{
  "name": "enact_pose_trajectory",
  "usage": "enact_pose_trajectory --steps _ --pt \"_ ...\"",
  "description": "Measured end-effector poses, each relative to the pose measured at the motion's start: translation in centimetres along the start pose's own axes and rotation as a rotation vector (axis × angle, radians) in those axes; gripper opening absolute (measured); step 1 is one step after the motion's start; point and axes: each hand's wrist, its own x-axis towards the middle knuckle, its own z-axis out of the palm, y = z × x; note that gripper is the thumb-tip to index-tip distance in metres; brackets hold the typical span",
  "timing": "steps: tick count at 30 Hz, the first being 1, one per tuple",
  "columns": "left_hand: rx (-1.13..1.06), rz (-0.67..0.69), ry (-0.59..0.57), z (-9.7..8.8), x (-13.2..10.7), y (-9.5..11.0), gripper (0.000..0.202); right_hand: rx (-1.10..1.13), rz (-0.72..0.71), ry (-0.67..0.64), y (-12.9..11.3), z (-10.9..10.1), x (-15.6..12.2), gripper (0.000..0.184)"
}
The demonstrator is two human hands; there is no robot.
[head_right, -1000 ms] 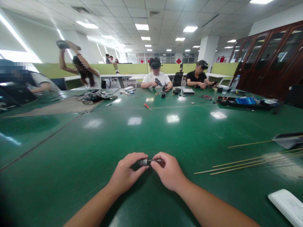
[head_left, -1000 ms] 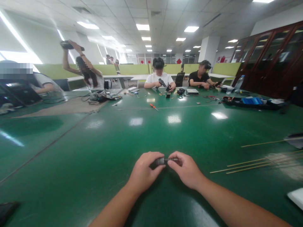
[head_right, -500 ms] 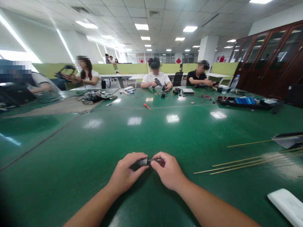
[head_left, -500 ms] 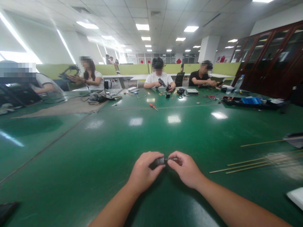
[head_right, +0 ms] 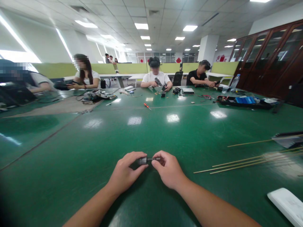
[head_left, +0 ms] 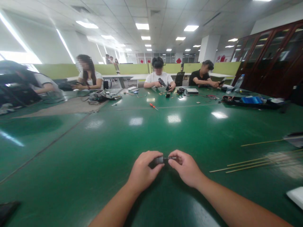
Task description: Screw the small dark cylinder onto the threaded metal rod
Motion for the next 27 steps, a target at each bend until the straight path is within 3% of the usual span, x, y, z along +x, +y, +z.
enact_pose_trajectory --steps 27 --pt "-0.009 -0.025 0.032 0.01 -0.04 -0.25 0.029 0.096 0.046 0.022 0.35 0.00 0.15 0.016"
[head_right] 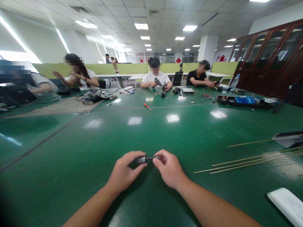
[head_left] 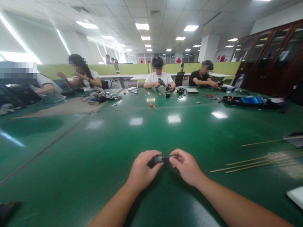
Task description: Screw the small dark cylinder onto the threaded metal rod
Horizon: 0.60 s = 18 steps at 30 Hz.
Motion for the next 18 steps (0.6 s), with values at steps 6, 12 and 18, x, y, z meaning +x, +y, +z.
enact_pose_trajectory --steps 6,12,18 --pt "0.008 -0.005 0.007 -0.08 -0.03 -0.16 0.030 -0.012 -0.001 0.005 -0.08 -0.04 -0.05 0.015" --pt "0.003 0.000 0.002 -0.45 0.29 -0.38 0.029 -0.012 0.002 0.008 -0.36 -0.06 -0.07 0.013" --pt "0.009 0.003 -0.003 -0.65 0.21 -0.42 0.028 -0.032 -0.009 0.016 -0.66 0.00 -0.21 0.012"
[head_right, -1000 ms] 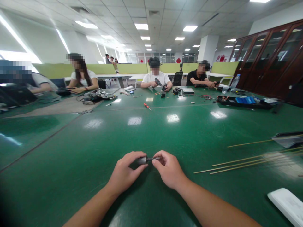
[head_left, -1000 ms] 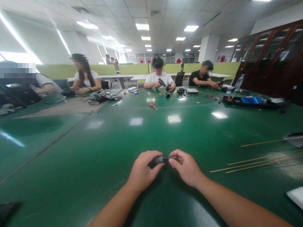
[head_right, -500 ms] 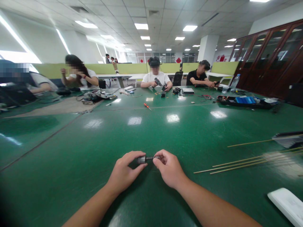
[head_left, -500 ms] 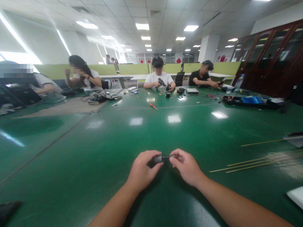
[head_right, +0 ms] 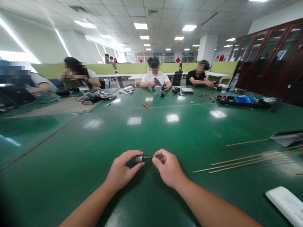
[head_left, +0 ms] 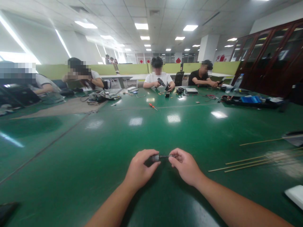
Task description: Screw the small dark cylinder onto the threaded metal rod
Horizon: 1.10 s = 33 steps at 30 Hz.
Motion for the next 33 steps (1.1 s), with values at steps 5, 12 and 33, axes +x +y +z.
enact_pose_trajectory --steps 5,12,33 --pt "-0.001 -0.002 -0.006 -0.2 0.0 -0.1 0.026 -0.014 -0.009 0.002 0.2 0.0 0.0 0.012" --pt "-0.002 0.024 0.010 -0.3 0.2 -0.3 0.025 -0.015 -0.017 0.019 0.4 0.0 0.0 0.013" --pt "-0.528 -0.601 0.279 -1.6 1.6 -0.7 0.061 0.442 0.088 0.041 0.6 0.4 1.0 0.053"
